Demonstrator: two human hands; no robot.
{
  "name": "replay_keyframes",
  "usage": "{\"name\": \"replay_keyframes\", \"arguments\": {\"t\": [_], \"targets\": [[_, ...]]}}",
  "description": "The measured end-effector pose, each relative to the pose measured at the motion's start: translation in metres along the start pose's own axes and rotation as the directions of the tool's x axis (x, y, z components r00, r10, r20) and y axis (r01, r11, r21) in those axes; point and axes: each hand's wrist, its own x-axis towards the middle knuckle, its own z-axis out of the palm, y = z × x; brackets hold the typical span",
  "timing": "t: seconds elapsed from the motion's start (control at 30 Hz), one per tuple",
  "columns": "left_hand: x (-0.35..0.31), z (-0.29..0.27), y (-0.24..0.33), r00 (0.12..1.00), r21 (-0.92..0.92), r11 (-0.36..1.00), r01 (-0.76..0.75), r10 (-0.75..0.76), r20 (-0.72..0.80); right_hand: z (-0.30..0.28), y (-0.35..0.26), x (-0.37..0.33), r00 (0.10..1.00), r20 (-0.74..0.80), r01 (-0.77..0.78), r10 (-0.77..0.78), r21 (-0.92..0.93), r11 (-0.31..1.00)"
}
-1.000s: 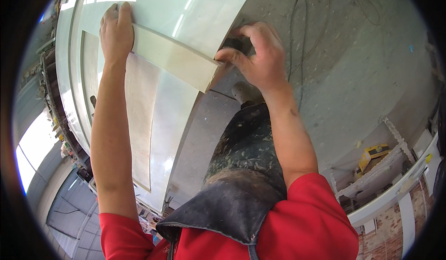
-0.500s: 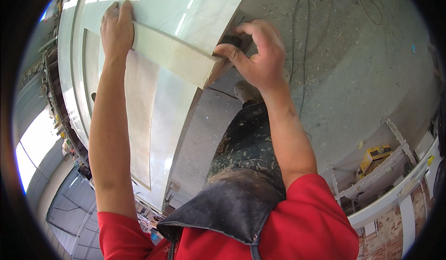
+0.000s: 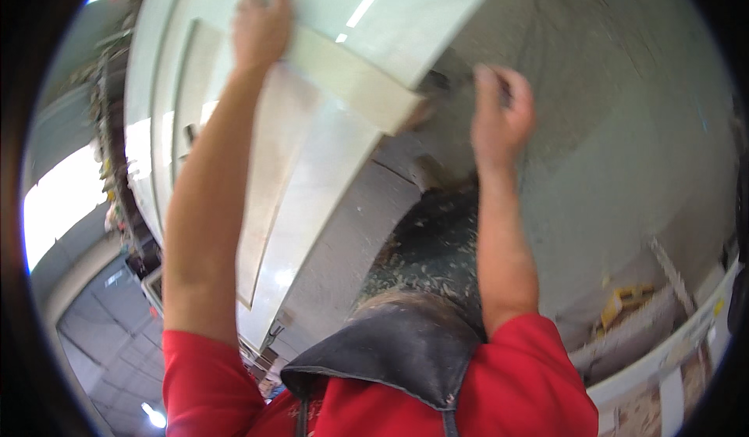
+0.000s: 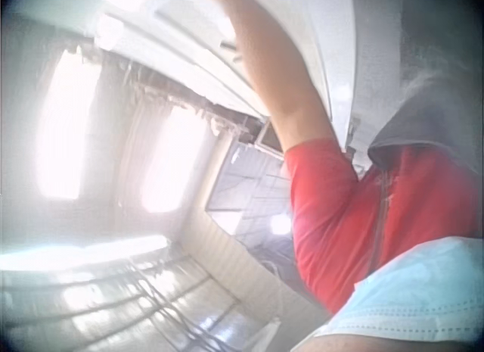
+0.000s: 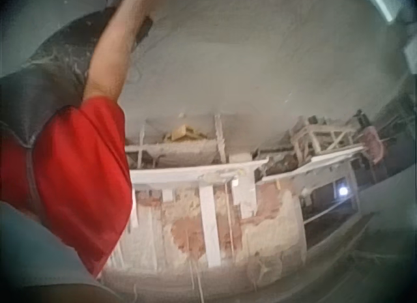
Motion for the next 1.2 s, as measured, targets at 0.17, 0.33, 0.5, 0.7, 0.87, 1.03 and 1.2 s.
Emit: {"name": "replay_keyframes", "arguments": {"t": [0.17,0.33,0.5,0.7,0.87,1.03,1.2], "targets": [[-0.053,-0.076,-0.012,0.984,0.006,0.993,0.120,-0.118,-0.136,-0.059,0.023,-0.044,0.987,0.077,-0.137,0.140,-0.045,0.990],[-0.135,-0.128,-0.120,0.650,0.228,0.641,0.733,-0.759,0.044,-0.109,0.015,-0.103,0.926,0.244,-0.239,0.289,-0.212,0.947],[-0.203,-0.089,-0.223,0.709,0.034,0.712,0.702,-0.702,0.068,-0.092,-0.036,-0.127,0.872,0.444,-0.112,0.205,-0.227,0.968],[-0.188,-0.191,-0.091,0.925,-0.326,0.866,0.380,-0.362,0.117,-0.078,-0.119,-0.124,0.810,0.565,0.243,-0.158,-0.077,0.967],[-0.218,-0.252,0.070,0.627,-0.403,0.884,-0.235,0.455,0.633,-0.067,-0.158,-0.125,0.501,0.843,0.478,-0.195,-0.082,0.875],[-0.248,-0.215,0.139,0.321,-0.379,0.657,-0.652,0.692,0.647,-0.072,-0.084,-0.167,0.398,0.918,0.180,-0.006,-0.072,0.981],[-0.248,-0.199,0.178,0.228,-0.296,0.625,-0.722,0.619,0.752,-0.058,-0.023,-0.194,0.560,0.819,-0.003,-0.125,0.153,0.988]]}}
